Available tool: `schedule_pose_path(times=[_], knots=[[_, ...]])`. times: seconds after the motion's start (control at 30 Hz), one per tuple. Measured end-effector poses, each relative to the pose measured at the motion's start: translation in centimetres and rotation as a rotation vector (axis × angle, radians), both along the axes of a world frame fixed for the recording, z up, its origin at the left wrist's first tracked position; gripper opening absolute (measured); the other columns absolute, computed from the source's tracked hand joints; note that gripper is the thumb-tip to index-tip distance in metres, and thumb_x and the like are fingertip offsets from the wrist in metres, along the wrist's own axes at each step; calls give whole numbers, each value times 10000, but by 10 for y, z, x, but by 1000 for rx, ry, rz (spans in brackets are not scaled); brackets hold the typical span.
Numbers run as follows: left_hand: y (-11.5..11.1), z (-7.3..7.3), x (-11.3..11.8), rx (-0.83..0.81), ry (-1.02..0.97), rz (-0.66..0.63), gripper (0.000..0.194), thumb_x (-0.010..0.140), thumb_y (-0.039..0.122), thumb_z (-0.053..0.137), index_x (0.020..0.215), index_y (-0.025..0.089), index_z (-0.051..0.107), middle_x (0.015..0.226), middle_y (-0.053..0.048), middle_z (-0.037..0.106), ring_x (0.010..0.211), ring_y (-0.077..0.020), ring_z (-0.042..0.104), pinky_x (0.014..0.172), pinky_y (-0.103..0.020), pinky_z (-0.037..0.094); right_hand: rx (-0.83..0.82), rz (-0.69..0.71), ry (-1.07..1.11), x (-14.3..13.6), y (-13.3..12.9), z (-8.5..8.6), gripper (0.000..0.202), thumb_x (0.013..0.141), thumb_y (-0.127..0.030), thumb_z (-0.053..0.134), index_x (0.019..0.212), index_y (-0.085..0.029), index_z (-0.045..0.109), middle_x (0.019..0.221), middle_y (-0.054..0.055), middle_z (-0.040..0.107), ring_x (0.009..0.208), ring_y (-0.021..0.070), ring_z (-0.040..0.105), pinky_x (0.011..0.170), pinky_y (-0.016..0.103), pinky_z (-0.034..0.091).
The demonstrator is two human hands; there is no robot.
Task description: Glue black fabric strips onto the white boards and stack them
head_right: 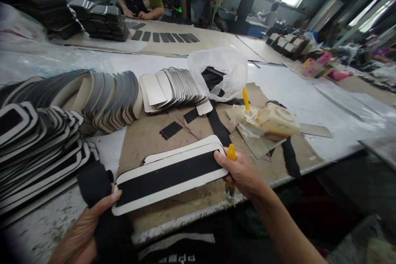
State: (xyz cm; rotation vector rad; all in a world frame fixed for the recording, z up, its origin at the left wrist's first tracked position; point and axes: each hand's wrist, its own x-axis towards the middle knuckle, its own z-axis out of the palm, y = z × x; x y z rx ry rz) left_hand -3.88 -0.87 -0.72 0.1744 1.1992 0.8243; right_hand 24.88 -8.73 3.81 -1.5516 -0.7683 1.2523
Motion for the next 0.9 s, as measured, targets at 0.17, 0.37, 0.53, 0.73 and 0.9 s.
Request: schedule_pose_path(times=[0.17,0.37,0.53,0.73,0.9], knots=[[3,-4,-1,107,131,-63,467,614,181,795,1054,231,649,890,-15,714,793,-200,679,684,-255,559,-51,-4,-153,1,4,-1,391,787,-522,601,680,-187,431,540,-80,327,448,55,261,387,195,206],[-1,-1,0,220,50,-152,335,715,445,713,874,162,632,603,7,603,463,-108,528,421,-197,438,-159,2,-355,9,3,-10,419,759,-577,599,678,-188,464,562,-53,384,470,83,344,387,214,283],[-4,1,1,278,42,-133,360,666,440,750,819,149,603,566,39,527,407,-55,396,381,-175,342,-217,-22,-344,14,6,-17,407,719,-579,641,759,-190,529,574,-45,422,462,93,378,368,214,317],[-4,7,5,306,164,-180,315,619,291,793,823,147,601,647,37,555,459,-62,434,386,-170,349,-100,-9,-362,8,11,-14,440,785,-592,565,642,-188,462,532,-49,395,451,79,344,383,211,289],[-2,9,9,350,193,-123,344,571,272,810,824,143,614,671,31,587,472,-85,468,388,-186,384,300,-397,-438,7,6,4,375,867,-524,502,696,-193,552,572,-28,474,509,96,440,463,223,356]])
